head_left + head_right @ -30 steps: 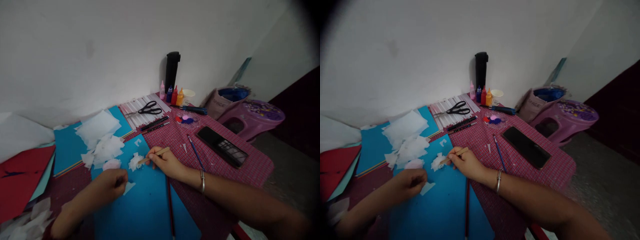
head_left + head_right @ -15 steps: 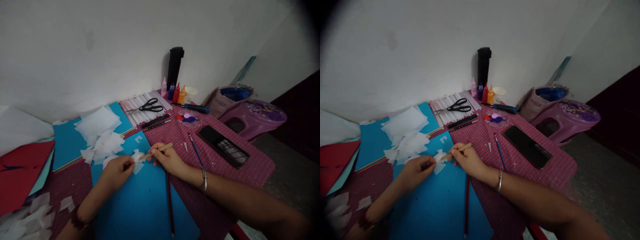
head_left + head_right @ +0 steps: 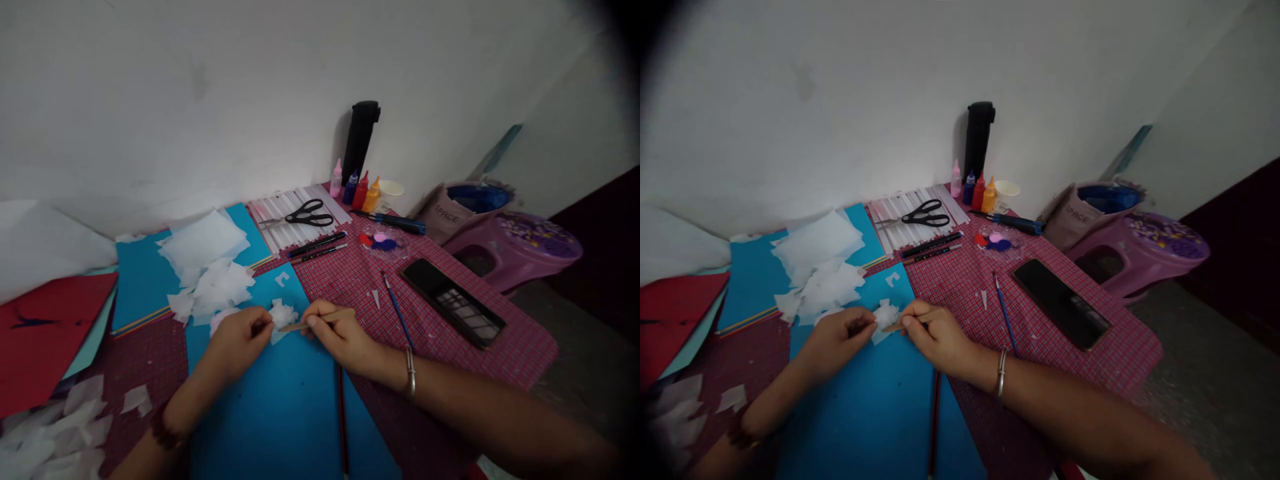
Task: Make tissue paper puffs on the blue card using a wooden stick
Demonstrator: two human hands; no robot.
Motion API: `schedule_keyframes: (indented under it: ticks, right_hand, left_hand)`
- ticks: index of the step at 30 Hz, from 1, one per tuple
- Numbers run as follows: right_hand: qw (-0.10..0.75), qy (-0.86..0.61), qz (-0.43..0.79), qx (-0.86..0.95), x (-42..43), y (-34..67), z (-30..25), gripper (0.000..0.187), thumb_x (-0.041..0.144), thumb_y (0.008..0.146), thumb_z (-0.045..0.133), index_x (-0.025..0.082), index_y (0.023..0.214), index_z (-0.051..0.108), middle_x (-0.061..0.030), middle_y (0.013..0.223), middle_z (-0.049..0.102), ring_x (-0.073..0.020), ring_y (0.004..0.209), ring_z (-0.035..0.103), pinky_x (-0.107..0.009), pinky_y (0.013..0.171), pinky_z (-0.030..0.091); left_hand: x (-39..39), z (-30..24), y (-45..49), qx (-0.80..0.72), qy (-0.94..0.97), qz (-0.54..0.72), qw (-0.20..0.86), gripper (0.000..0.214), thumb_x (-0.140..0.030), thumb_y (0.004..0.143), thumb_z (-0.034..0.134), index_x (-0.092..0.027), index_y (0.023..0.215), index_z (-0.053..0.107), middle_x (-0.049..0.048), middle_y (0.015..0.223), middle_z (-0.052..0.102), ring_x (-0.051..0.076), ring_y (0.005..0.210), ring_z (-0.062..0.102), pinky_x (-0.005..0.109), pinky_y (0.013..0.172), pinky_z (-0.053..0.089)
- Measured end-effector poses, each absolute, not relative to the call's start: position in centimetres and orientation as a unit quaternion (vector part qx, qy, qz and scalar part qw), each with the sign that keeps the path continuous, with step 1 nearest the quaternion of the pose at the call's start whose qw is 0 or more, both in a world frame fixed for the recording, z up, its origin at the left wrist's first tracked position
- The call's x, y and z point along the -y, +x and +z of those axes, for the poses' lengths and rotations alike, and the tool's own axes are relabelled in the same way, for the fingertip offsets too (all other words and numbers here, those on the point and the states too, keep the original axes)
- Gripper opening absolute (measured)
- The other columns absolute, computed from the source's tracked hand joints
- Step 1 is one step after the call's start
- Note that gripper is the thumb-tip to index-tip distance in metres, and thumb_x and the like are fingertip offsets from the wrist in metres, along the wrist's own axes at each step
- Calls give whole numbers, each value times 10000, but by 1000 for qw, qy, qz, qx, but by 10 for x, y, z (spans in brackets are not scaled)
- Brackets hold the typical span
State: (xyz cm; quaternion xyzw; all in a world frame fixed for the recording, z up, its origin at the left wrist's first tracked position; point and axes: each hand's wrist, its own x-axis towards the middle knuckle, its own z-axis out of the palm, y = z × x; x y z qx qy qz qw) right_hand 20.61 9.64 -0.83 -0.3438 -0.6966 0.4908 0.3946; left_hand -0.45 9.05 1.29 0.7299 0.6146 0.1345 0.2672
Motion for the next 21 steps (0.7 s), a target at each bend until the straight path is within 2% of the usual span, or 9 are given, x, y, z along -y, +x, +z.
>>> schedule_keyframes:
  ticks: [7,11,14,18,21]
  right_hand:
    - [388,-343,457,723,-98,207,-8,193,195,936,417,166,851,588,-5,750,590,-116,674,563,-230,628,446]
    - [361,-326,406,773,-97,209,-2,179,196,937,421,163,900,593,-25,808,599,-130,738,575,-242,688,460]
    - [291,-268,337,855,-93,211,2,180,183,943,408,153,930,585,-55,873,607,-151,806,571,-261,741,459]
    - [168,-190,186,949,-86,214,5,108,194,898,495,153,944,583,-74,941,595,-182,789,534,-297,698,443]
    - [159,-196,172,952,-84,215,6,97,234,882,536,168,928,589,-65,913,583,-182,775,524,-289,666,432]
  left_hand:
    - [-89,13,-3,-617,722,139,282,194,-319,818,418,-200,738,548,1,655,593,185,637,567,291,599,381]
    - [-87,15,-3,-619,715,147,290,238,-334,876,331,-202,861,529,13,726,593,205,708,582,313,654,401]
    - [-85,14,-5,-635,697,144,299,215,-304,884,293,-207,925,481,16,745,576,212,719,587,315,655,411]
    - [-82,12,-2,-646,697,129,284,145,-250,869,294,-216,880,434,12,720,557,210,693,583,304,622,396]
    - [-76,16,1,-645,713,117,249,120,-233,857,315,-213,865,433,18,721,561,208,696,581,308,639,391]
